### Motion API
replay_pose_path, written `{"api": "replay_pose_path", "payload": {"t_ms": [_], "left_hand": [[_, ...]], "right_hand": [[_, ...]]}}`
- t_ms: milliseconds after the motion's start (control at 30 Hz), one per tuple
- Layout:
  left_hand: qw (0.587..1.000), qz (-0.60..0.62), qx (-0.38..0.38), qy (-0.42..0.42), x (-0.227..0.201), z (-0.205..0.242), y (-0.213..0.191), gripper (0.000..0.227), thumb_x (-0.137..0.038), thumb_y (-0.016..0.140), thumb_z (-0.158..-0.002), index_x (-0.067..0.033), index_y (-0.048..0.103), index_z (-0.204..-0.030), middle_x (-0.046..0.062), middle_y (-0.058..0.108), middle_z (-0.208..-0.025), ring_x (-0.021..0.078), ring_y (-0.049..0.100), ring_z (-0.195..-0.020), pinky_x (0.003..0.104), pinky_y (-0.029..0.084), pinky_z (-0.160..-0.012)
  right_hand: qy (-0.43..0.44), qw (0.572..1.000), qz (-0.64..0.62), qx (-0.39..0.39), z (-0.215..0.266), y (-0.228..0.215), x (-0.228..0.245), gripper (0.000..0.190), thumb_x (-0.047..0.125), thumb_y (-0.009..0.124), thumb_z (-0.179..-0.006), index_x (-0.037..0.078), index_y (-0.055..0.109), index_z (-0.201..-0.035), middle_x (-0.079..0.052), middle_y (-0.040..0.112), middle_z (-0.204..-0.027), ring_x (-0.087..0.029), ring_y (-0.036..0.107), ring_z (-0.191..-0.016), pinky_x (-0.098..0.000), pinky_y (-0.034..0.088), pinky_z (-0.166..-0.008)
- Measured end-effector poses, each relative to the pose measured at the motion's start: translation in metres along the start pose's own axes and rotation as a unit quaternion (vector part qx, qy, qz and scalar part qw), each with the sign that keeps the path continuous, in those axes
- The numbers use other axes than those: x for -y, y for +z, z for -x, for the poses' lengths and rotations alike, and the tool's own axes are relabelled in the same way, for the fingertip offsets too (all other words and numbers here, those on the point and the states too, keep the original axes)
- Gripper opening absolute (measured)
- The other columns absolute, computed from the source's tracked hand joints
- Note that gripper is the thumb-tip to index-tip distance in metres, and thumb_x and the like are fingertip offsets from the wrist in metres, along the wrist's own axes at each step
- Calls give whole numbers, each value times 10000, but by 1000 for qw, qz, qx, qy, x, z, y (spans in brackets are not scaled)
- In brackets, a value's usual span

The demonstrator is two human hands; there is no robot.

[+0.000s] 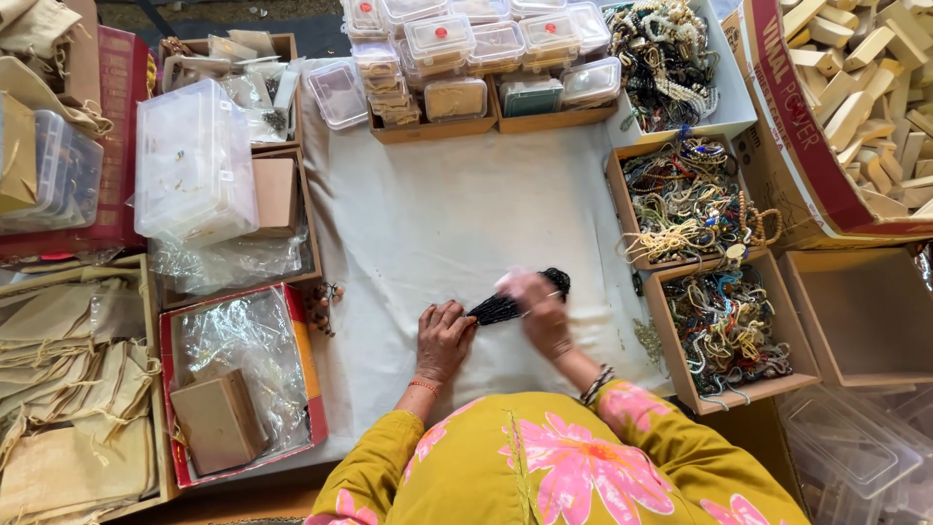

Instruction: Packaging black necklaces and small components into cloth bags and plastic containers.

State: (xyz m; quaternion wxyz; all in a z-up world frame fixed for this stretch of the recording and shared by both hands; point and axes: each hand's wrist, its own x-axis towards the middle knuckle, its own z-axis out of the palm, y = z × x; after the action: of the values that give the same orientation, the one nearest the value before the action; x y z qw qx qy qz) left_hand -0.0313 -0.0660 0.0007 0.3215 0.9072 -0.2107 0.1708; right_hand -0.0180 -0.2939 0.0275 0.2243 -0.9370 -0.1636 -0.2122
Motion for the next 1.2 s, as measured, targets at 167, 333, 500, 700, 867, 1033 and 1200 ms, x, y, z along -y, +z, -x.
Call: {"api": "replay_pose_path", "payload": {"t_ms": [167,333,500,700,867,1033,1200], "left_hand": [[1000,-27,3,6,1,1,2,167,-188,746,-845,-105,731,-989,43,689,-1184,227,610,-1232,484,387,-1105],[1000,-4,6,-5,-2,-1,-2,123,-211,743,-887,-136,741,-984,32,686,-1153,221,611,-1218,480,392,-1103],[1000,-4,-2,-2,-1,1,2,109,-211,736,-884,-147,742,-973,33,693,-1155,227,615,-1209,478,385,-1094],[998,-48,-37,-33,-14,-11,-16,593,-323,765,-796,16,682,-1276,183,600,-1348,312,486,-1299,529,312,-1082],[995,-58,20,-77,-12,-10,-1,394,-300,763,-785,-99,682,-1114,135,603,-1303,312,457,-1329,532,299,-1094],[984,-15,135,-114,-6,-15,12,194,-169,703,-878,-160,680,-1071,-12,715,-1126,207,604,-1202,409,452,-1002],[949,131,194,-209,2,-44,14,189,-165,759,-865,-88,687,-1022,47,749,-846,276,718,-824,401,550,-684]], "right_hand": [[-74,993,-15,94,12,11,31,456,70,630,-915,103,570,-1366,-98,569,-1444,-302,550,-1345,-526,395,-1133],[-32,989,89,109,20,7,-30,540,47,594,-890,149,561,-1419,-47,563,-1465,-259,529,-1387,-586,306,-1177],[137,982,110,71,22,-15,-71,409,73,575,-964,178,605,-1359,-45,603,-1436,-269,558,-1346,-514,390,-1148],[267,963,45,11,57,-16,-68,374,97,595,-962,167,630,-1328,-66,615,-1387,-290,574,-1299,-480,413,-1131],[166,981,98,-3,66,-18,-69,388,146,655,-935,124,607,-1319,-81,608,-1388,-292,560,-1312,-498,374,-1136],[144,983,116,-19,64,-18,-66,401,156,654,-947,130,589,-1342,-73,604,-1396,-279,557,-1322,-490,372,-1142],[149,980,129,-11,63,-21,-61,422,155,642,-943,142,583,-1361,-63,600,-1410,-269,545,-1334,-477,362,-1147]]}}
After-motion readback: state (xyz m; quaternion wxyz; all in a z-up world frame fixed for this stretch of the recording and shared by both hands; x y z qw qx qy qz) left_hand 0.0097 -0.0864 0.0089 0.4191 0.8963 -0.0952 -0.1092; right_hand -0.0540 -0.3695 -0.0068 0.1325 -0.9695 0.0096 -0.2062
